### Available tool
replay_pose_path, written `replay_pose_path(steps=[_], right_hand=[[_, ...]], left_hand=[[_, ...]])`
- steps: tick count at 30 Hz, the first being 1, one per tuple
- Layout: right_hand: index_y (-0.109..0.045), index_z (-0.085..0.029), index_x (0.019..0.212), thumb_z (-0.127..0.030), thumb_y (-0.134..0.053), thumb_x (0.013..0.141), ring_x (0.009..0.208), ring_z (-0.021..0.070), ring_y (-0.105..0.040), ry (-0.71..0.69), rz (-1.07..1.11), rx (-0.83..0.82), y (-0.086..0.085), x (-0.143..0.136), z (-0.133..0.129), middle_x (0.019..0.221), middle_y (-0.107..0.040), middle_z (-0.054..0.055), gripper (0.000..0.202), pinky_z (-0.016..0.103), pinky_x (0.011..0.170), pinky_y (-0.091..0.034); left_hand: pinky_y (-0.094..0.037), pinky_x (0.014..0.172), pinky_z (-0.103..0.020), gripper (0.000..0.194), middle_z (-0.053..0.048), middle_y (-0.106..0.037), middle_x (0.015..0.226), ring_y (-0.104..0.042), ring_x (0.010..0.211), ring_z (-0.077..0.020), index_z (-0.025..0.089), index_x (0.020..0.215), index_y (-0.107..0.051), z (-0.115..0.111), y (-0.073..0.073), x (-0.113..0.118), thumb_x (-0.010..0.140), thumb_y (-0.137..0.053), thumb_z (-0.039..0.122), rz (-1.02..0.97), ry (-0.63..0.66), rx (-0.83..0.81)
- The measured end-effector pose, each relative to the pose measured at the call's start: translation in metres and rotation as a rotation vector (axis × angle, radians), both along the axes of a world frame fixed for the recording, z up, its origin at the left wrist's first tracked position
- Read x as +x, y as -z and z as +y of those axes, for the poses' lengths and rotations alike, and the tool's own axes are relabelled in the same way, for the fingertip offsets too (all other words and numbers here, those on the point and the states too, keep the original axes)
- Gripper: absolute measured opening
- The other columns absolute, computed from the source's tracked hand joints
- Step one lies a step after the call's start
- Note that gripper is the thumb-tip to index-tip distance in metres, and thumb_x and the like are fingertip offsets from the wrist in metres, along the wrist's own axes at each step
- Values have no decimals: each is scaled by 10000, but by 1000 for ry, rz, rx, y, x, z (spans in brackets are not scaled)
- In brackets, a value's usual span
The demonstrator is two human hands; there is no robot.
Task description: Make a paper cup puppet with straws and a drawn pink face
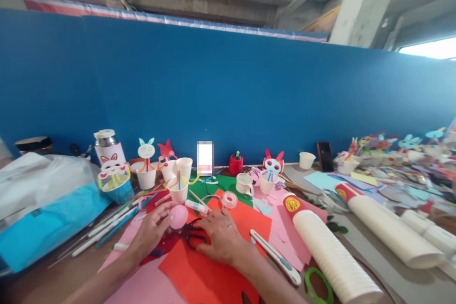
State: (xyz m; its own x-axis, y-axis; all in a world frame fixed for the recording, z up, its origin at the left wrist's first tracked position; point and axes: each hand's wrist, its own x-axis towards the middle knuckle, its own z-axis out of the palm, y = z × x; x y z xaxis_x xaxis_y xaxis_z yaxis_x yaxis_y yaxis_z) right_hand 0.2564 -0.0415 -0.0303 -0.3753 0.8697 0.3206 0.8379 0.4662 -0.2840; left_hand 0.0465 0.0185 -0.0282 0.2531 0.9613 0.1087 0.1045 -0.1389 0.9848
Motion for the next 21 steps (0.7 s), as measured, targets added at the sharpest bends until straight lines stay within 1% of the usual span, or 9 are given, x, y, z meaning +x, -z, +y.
replay_pose_path(steps=[3, 5, 8, 11, 13, 14, 16, 18, 21], right_hand=[[-666, -263, 1034, -370, -709, 697, 941, 253, -572, 5, -30, -76, -17, 10, -3, 964, -687, 47, 357, 383, 897, -360], [-684, -256, 941, -410, -705, 686, 873, 250, -581, 19, -56, -120, -22, 12, -3, 882, -693, 41, 298, 362, 827, -376], [-682, -228, 806, -426, -676, 714, 762, 226, -592, 61, -96, -140, -16, 9, -1, 765, -692, 36, 218, 341, 772, -359], [-676, -205, 845, -378, -645, 746, 784, 225, -610, 90, -147, -145, -8, 4, 1, 841, -710, 57, 202, 335, 777, -345], [-675, -197, 849, -354, -622, 753, 789, 223, -615, 79, -199, -193, -8, 5, 2, 860, -715, 62, 192, 322, 755, -344], [-676, -190, 825, -348, -610, 754, 771, 220, -615, 69, -229, -224, -11, 7, 2, 831, -716, 61, 185, 315, 735, -343], [-675, -181, 776, -339, -579, 762, 757, 216, -613, 67, -271, -246, -20, 13, 2, 787, -713, 61, 186, 306, 713, -336], [-667, -176, 735, -323, -551, 773, 739, 207, -609, 112, -284, -230, -29, 21, 2, 745, -706, 59, 192, 297, 695, -330], [-663, -178, 721, -322, -519, 792, 714, 194, -610, 165, -274, -205, -35, 30, 3, 733, -706, 59, 215, 281, 648, -316]], left_hand=[[-374, 472, -259, 400, -13, -611, 645, -509, 479, -151, 151, 977, -621, 2, 1, -1, 668, -591, 404, 9, -4, 6], [-359, 464, -255, 407, -1, -590, 621, -493, 469, -146, 147, 988, -619, 3, 4, -2, 674, -591, 405, 14, -4, 10], [-361, 474, -256, 415, 5, -587, 615, -487, 471, -143, 142, 1007, -614, 6, 9, -3, 686, -593, 405, 17, 7, 16], [-384, 504, -263, 414, -8, -624, 664, -497, 484, -140, 138, 1030, -609, 10, 15, -4, 701, -584, 388, 32, 20, 32], [-396, 514, -265, 431, -20, -649, 704, -504, 491, -138, 127, 1052, -600, 13, 18, -6, 706, -570, 382, 57, 28, 39], [-404, 516, -265, 446, -28, -662, 728, -517, 502, -141, 121, 1064, -594, 15, 18, -7, 705, -562, 383, 69, 31, 36], [-426, 525, -268, 475, -49, -686, 774, -566, 555, -162, 112, 1079, -587, 18, 17, -10, 696, -551, 391, 92, 24, 22], [-457, 558, -277, 487, -72, -704, 839, -625, 660, -200, 112, 1076, -592, 21, 15, -13, 681, -549, 394, 109, -1, 27], [-492, 634, -301, 483, -92, -715, 909, -659, 798, -244, 115, 1066, -601, 24, 11, -16, 668, -558, 385, 118, -25, 55]])
